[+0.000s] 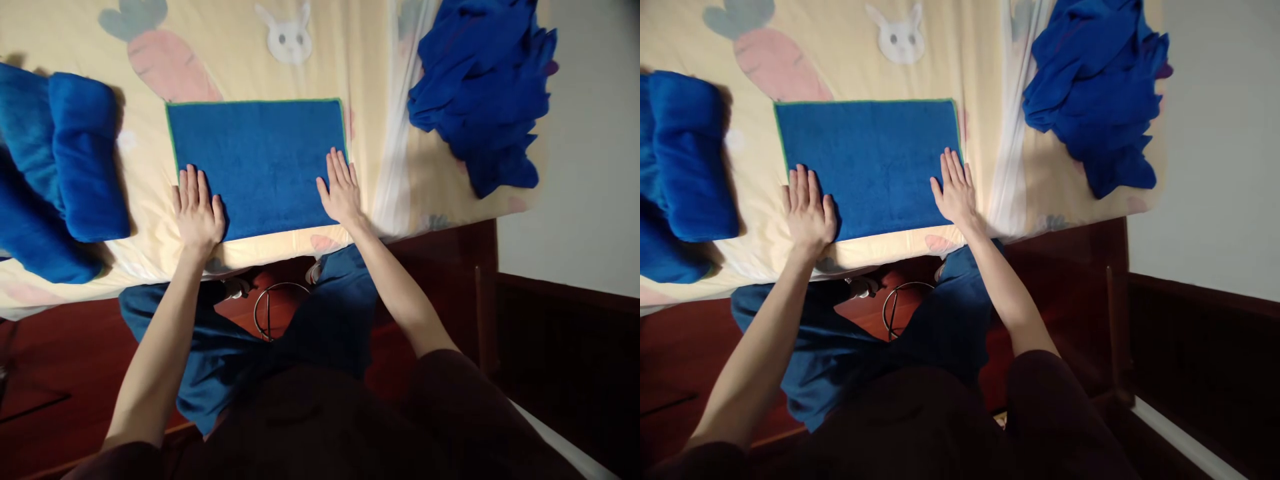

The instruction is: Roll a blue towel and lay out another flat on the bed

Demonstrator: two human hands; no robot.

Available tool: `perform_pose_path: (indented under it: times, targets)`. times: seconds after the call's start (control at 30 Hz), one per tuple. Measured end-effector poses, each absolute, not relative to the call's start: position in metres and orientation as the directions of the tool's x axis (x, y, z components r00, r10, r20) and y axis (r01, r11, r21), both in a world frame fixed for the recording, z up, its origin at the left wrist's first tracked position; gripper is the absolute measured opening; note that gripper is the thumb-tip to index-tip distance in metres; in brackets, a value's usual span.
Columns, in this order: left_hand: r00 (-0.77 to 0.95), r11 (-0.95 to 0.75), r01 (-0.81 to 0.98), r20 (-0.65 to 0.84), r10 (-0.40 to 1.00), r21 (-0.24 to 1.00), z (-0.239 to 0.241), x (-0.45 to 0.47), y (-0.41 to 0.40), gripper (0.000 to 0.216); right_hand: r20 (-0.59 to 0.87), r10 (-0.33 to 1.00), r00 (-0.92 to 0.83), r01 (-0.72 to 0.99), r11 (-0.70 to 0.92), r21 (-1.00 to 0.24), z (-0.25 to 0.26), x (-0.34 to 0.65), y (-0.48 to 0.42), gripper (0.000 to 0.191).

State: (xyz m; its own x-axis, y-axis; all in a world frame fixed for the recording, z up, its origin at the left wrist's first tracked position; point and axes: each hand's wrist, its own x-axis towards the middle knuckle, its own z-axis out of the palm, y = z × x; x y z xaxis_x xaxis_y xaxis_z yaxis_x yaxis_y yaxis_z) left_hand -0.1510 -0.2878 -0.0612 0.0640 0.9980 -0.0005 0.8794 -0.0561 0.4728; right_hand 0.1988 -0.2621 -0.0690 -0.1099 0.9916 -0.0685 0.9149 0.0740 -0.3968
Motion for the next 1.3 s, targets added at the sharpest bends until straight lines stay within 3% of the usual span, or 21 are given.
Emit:
perform_pose_path:
  times: [0.2, 0.33, 0.47, 0.8, 1.07, 1.3]
  targets:
    - [0.067, -0.038, 0.854, -0.037, 0.997, 0.519, -0.043, -0.141, -0.276, 0.072, -0.059, 0.994, -0.093, 0.930, 0.066, -0.361, -0.061, 0.184, -0.255, 0.069]
    - [0.151, -0.155, 0.817, 0.053, 0.987, 0.555, -0.043, -0.090, -0.281, 0.068, 0.042, 0.984, -0.172, 0.881, 0.173, -0.441, -0.067, 0.130, -0.272, 0.069]
    - [0.208, -0.176, 0.755, 0.024, 0.978, 0.632, -0.069, -0.045, -0.301, 0.065, 0.030, 0.961, -0.275, 0.819, 0.251, -0.516, -0.087, 0.083, -0.302, 0.067]
    - [0.223, -0.236, 0.748, 0.100, 0.970, 0.621, -0.077, -0.059, -0.314, 0.062, 0.024, 0.964, -0.264, 0.811, 0.236, -0.535, -0.091, 0.090, -0.309, 0.070]
    - [0.041, -0.067, 0.836, 0.059, 0.997, 0.545, -0.077, -0.149, -0.352, 0.069, -0.001, 0.990, -0.139, 0.920, 0.128, -0.371, -0.086, 0.213, -0.339, 0.070]
    - [0.038, -0.077, 0.866, 0.090, 0.995, 0.493, -0.086, -0.152, -0.353, 0.070, 0.018, 0.993, -0.119, 0.926, 0.118, -0.358, -0.088, 0.209, -0.339, 0.071]
